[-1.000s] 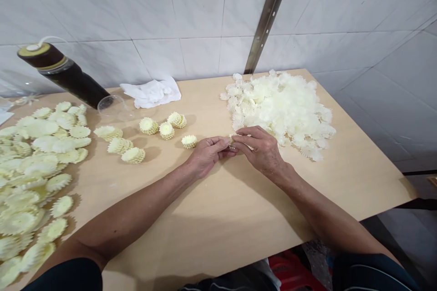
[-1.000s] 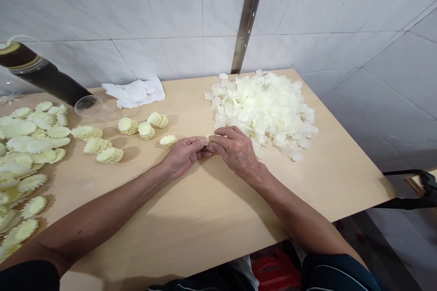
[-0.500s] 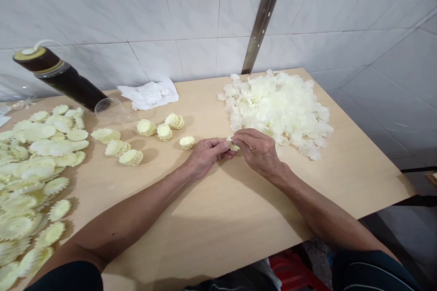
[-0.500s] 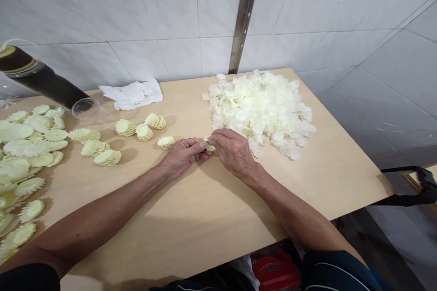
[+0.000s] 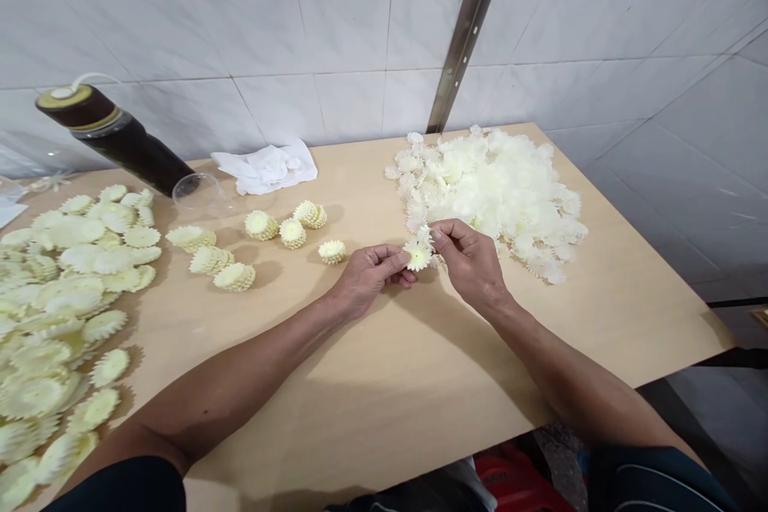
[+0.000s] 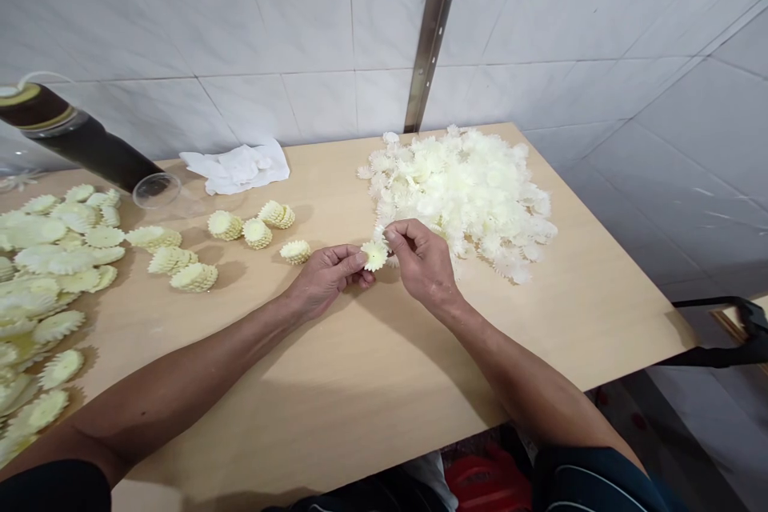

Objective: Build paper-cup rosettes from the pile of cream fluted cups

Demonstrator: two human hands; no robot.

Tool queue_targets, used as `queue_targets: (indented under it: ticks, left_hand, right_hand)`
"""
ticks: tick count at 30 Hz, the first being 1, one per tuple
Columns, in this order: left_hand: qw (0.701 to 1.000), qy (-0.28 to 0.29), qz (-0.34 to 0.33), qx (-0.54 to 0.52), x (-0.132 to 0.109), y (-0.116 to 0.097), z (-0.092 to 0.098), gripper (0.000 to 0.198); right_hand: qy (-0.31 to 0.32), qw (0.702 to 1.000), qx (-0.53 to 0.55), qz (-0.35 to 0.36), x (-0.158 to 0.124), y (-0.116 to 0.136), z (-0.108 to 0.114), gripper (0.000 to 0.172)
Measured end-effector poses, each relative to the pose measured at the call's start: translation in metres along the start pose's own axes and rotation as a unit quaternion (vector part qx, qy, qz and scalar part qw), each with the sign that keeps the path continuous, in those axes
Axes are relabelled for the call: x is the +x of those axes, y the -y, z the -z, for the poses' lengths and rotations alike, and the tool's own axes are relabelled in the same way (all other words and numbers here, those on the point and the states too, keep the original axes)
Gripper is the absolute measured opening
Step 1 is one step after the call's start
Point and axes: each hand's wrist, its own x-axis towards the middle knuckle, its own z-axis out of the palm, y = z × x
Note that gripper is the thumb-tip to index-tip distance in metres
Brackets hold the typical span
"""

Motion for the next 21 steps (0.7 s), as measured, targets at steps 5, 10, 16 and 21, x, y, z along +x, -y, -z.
queue_targets:
  ticks: [5, 10, 16, 21]
  left_hand:
    - [0.999, 0.015, -0.029, 0.006, 0.000, -0.001, -0.005, 0.048]
    - [0.999, 0.019, -0.043, 0.020, -0.001, -0.004, -0.009, 0.048]
    - [0.999, -0.003, -0.028, 0.018, -0.002, 0.008, -0.005, 0.052]
    - [0.997, 0.073, 0.013, -0.019, -0.003, 0.012, -0.007, 0.045]
  right_hand:
    - [0.016, 0.984, 0.153, -0.095, 0.003, -0.004, 0.001, 0.033]
    - [0.019, 0.981, 0.176, -0.084, 0.002, -0.002, 0.000, 0.028]
    - [-0.103, 0.978, 0.179, -0.027, 0.022, 0.011, 0.033, 0.024]
    - [-0.064, 0.982, 0.180, 0.003, 0.022, 0.023, 0.038, 0.025]
